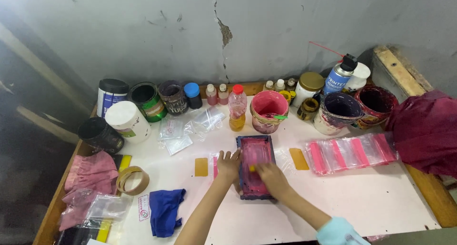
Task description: The person uses a yellow sponge to spread pink paint evenly across a rectangular screen printing frame. After applying the paint, the person uses a blue cloth to wipe the table surface and then arranges several small plastic bags containing pink strips on the table.
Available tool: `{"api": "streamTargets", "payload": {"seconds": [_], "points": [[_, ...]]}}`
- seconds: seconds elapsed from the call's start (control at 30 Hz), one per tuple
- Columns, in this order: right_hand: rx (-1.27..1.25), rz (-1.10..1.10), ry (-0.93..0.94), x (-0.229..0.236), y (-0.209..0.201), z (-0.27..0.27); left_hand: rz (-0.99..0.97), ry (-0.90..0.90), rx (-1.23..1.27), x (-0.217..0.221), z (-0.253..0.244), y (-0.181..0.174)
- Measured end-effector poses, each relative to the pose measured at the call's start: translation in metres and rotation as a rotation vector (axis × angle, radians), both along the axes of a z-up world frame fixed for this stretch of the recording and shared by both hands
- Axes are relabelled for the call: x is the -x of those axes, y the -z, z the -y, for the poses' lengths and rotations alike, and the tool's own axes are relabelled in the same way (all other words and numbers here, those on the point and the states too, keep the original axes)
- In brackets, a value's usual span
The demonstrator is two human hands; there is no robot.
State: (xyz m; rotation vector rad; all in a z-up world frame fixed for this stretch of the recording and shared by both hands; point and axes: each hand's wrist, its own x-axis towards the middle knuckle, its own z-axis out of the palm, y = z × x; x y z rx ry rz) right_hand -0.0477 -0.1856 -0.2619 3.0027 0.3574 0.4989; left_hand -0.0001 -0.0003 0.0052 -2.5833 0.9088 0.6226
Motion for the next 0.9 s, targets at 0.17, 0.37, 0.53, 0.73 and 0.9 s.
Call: {"api": "streamTargets", "payload": {"seconds": [0.17, 0.37, 0.53, 0.73, 0.9], "points": [[-0.258, -0.067, -0.269, 0.012, -0.032, 0.02, -0.035, 0.031, -0.111, -0.015, 0.008, 0.026], [-0.317, -0.035, -0.551, -0.016, -0.048, 0.028, 0.023, 0.012, -0.044, 0.002, -0.001, -0.008], [-0.241, -0.054, -0.662, 0.004, -0.055, 0.046, 0.026, -0.001, -0.068, 0.002, 0.002, -0.004], [-0.184, -0.018, -0.678, -0.003, -0.089, 0.068, 0.005, 0.013, -0.058, 0.001, 0.0, -0.005], [-0.442, -0.132, -0.393, -0.064, -0.097, 0.071, 0.002, -0.005, -0.061, 0.002, 0.002, -0.01]]}}
